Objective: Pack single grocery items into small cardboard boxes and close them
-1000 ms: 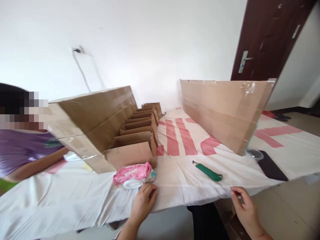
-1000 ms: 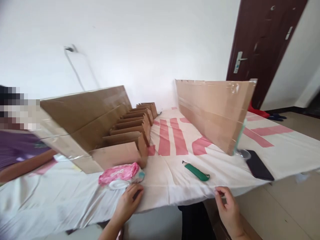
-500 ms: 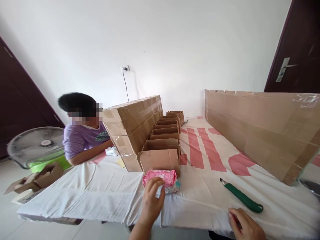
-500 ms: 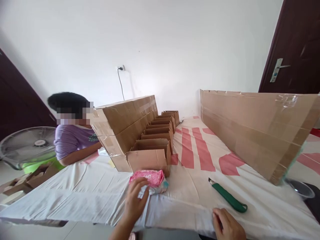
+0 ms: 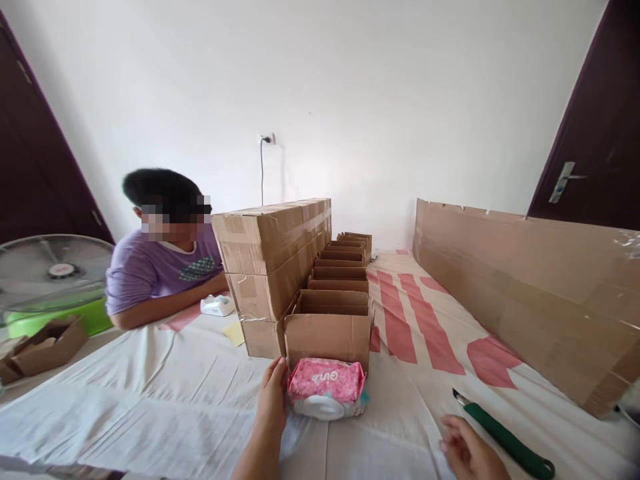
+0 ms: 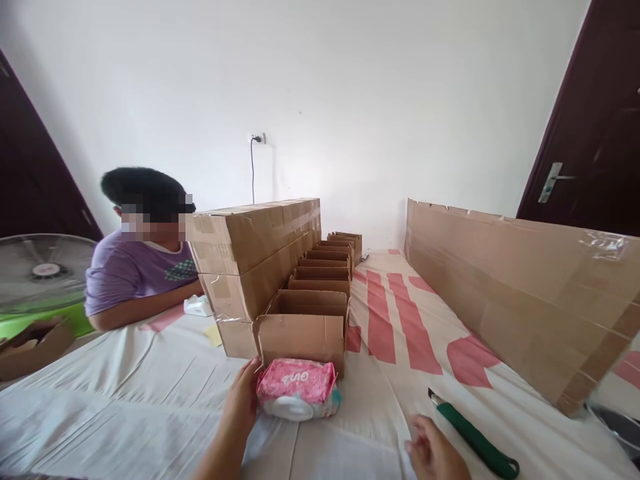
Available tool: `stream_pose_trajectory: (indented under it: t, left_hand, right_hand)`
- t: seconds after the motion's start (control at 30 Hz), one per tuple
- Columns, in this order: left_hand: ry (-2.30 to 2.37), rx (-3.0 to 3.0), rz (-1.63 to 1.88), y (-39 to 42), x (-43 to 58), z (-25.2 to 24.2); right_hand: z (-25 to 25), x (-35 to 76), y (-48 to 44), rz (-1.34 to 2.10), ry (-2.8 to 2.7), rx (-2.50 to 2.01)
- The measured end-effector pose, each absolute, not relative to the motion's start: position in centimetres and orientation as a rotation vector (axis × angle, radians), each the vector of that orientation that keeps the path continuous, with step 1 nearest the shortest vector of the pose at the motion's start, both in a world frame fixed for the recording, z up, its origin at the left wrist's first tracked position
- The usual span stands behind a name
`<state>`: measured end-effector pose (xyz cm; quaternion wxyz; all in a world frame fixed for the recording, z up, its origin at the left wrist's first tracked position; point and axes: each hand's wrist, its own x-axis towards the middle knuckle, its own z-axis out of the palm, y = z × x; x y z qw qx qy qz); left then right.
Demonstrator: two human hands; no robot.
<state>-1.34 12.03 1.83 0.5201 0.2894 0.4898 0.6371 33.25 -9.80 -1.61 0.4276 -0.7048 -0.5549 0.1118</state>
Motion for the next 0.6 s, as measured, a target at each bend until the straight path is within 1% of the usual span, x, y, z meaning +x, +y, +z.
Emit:
stream_pose_trajectory:
  t: [0.17, 0.3, 0.43, 0.6]
  left_hand:
    - [1.065, 0.582, 1.478, 12.5, -0.7, 2.5]
    - [1.068, 0.527, 1.482, 12.6, -0.2, 3.1]
    - [1.066, 0.507, 1.537, 12.7, 0.2, 3.2]
    - [1.104, 0.505, 1.656, 12.5, 0.2, 2.9]
  right_hand:
    - [0.6, 26.5, 0.0, 0.404, -1.358, -1.536]
    - [0.4, 22.1, 5.7, 0.453, -1.236, -1.378]
    - [-0.9, 20.5, 6.4, 0.386, -1.228, -1.274]
    - [-1.7, 20.9, 5.8, 0.442, -1.192, -1.233]
